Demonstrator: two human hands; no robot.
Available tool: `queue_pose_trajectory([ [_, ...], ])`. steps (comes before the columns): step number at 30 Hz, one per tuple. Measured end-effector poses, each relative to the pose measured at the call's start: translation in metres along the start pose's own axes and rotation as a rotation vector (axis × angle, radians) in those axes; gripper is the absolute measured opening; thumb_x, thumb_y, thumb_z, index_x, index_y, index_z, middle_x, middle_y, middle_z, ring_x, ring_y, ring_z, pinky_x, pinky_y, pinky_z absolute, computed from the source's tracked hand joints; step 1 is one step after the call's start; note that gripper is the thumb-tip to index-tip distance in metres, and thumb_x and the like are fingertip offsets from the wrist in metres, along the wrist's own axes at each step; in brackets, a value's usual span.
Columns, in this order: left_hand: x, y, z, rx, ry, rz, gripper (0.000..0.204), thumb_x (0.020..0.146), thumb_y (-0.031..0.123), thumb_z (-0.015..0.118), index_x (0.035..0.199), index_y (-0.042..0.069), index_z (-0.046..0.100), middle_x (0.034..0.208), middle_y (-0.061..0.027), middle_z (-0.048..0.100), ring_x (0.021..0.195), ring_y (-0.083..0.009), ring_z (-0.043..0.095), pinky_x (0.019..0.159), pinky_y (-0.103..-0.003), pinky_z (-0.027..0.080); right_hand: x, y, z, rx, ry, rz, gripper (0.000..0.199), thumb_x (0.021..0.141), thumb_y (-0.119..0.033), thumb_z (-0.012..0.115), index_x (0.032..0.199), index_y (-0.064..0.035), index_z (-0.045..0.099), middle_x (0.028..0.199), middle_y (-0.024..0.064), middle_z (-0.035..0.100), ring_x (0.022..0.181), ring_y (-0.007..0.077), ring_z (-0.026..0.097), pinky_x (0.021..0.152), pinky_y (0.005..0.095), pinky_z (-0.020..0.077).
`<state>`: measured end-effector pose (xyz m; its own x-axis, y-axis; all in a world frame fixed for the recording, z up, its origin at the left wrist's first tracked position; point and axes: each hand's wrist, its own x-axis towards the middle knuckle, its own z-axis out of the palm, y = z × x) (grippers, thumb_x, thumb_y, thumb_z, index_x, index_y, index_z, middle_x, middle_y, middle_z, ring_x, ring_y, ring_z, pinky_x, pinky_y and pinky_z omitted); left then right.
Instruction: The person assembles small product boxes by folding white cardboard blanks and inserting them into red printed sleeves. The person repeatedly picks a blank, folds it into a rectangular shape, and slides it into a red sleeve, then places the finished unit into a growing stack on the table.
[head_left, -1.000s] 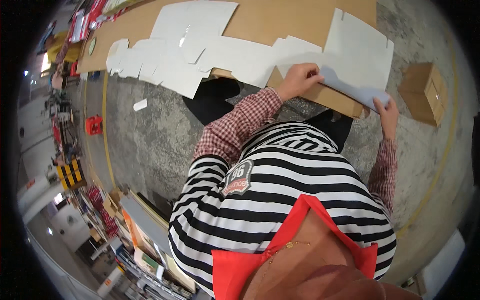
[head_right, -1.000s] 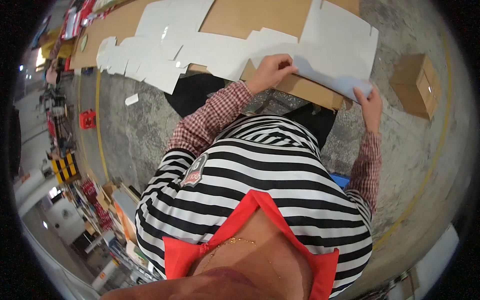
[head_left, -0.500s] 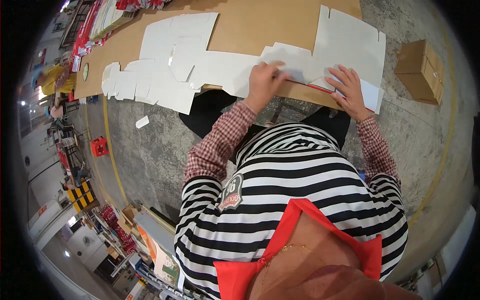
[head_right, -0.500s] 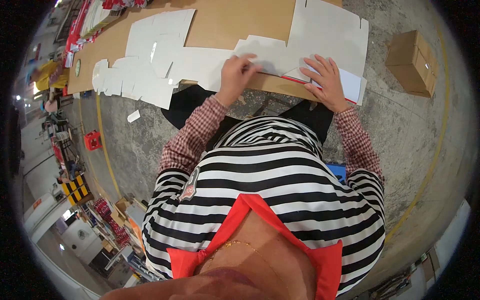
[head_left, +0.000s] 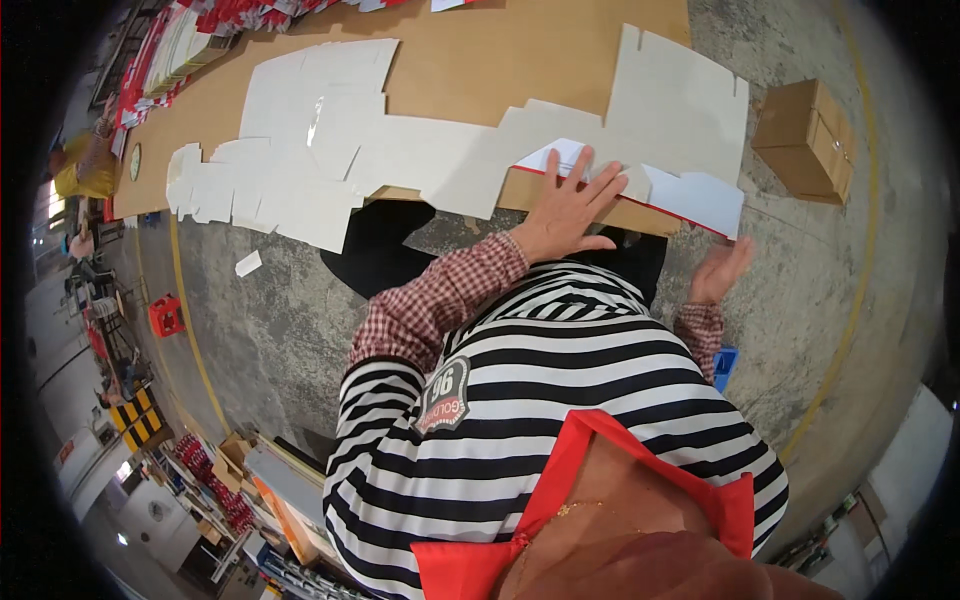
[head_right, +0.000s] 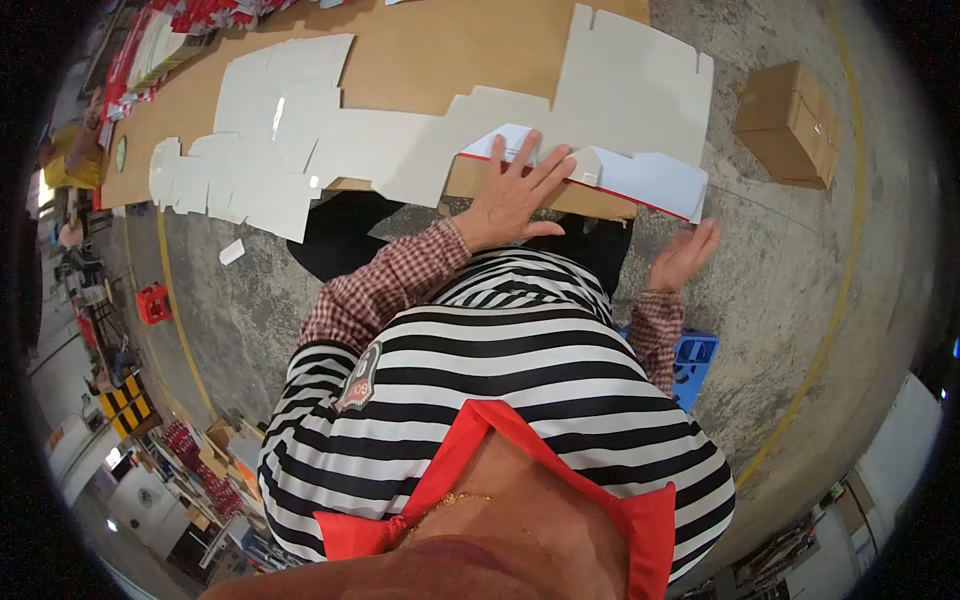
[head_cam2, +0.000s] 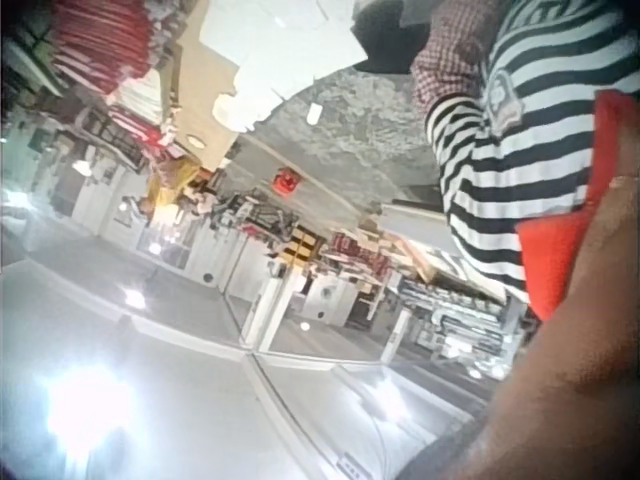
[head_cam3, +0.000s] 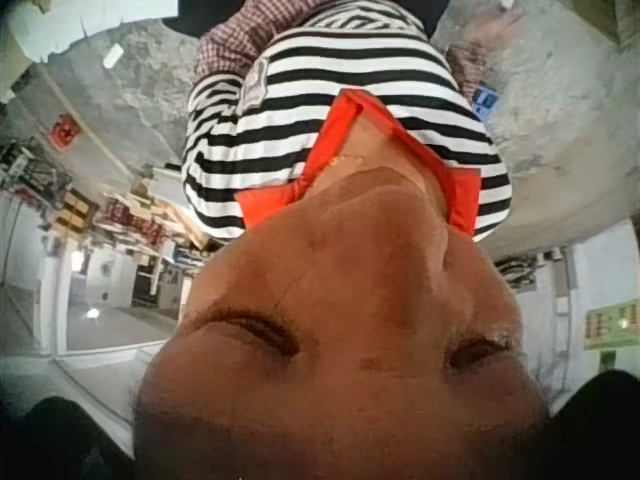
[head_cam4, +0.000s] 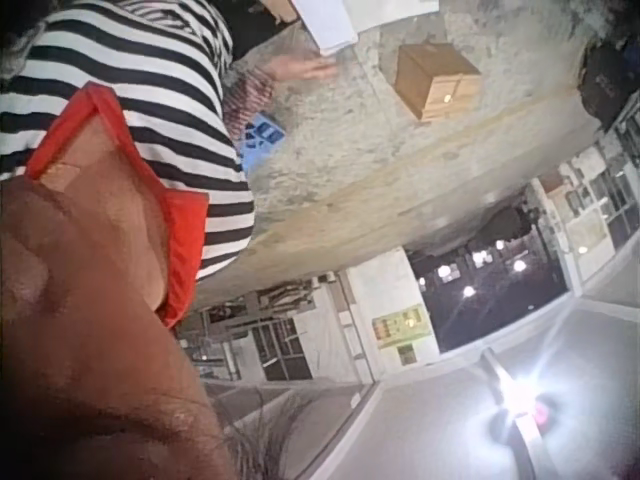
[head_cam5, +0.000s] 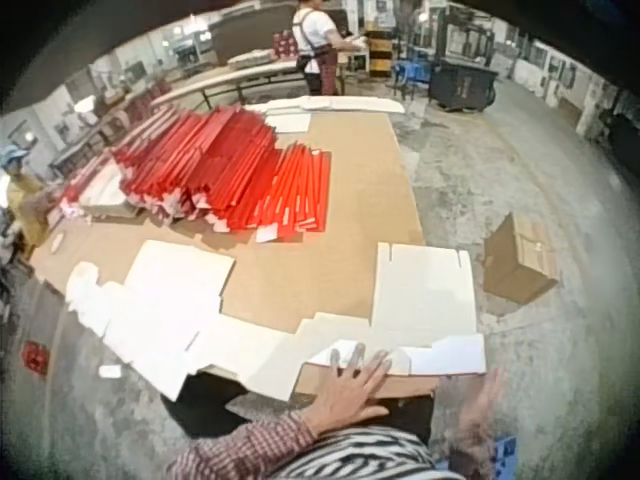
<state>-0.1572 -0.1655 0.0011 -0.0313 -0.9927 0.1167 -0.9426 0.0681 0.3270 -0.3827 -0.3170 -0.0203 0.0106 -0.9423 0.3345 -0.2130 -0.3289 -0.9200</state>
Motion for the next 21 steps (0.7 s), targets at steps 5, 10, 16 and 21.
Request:
queue_pose_trajectory([
  [5, 0.032, 0.025, 0.02, -0.262, -0.043, 0.235, 0.124, 0.061, 0.072, 0.072, 0.153, 0.004, 0.025, 0.16, -0.0134, 0.025, 0.148, -0.0409, 0.015, 0.115, -0.066, 0.011, 0.002, -0.025, 0.03, 0.236, -0.046, 0.264, 0.039, 0.103, -0.017, 0.048, 0.134, 0.0056, 0.049, 0.129, 0.017, 0.057, 0.121, 0.0219, 0.053, 0.105, 0.0394, 0.042],
  [10, -0.006, 0.015, 0.005, -0.026, -0.164, -0.043, 0.114, 0.056, 0.058, 0.083, 0.142, -0.002, 0.041, 0.153, -0.0209, 0.033, 0.145, -0.0422, 0.022, 0.113, -0.069, 0.015, 0.04, -0.074, 0.105, -0.254, -0.986, -0.738, 0.089, 0.07, -0.005, 0.066, 0.152, -0.0123, 0.034, 0.159, 0.0153, 0.027, 0.148, 0.0351, 0.023, 0.12, 0.049, 0.0183],
  [16, -0.057, -0.07, -0.083, 0.076, -0.355, -0.276, 0.023, 0.088, 0.021, 0.061, 0.103, 0.007, 0.071, 0.097, -0.0158, 0.071, 0.089, -0.0297, 0.068, 0.08, -0.042, 0.051, 0.046, -0.062, 0.104, -0.185, -0.975, -0.673, 0.08, 0.08, -0.012, 0.068, 0.152, -0.0185, 0.035, 0.16, 0.014, 0.026, 0.147, 0.0356, 0.026, 0.119, 0.0481, 0.0213],
  [21, -0.02, -0.138, -0.089, -0.382, -0.373, -0.284, 0.034, 0.086, 0.033, 0.073, 0.087, -0.001, 0.067, 0.077, -0.0154, 0.065, 0.07, -0.0267, 0.061, 0.061, -0.037, 0.048, 0.037, -0.069, 0.109, -0.261, -0.869, -0.768, 0.08, 0.088, -0.053, 0.061, 0.155, -0.0208, 0.031, 0.161, 0.0134, 0.022, 0.149, 0.0389, 0.014, 0.119, 0.0539, 0.0138],
])
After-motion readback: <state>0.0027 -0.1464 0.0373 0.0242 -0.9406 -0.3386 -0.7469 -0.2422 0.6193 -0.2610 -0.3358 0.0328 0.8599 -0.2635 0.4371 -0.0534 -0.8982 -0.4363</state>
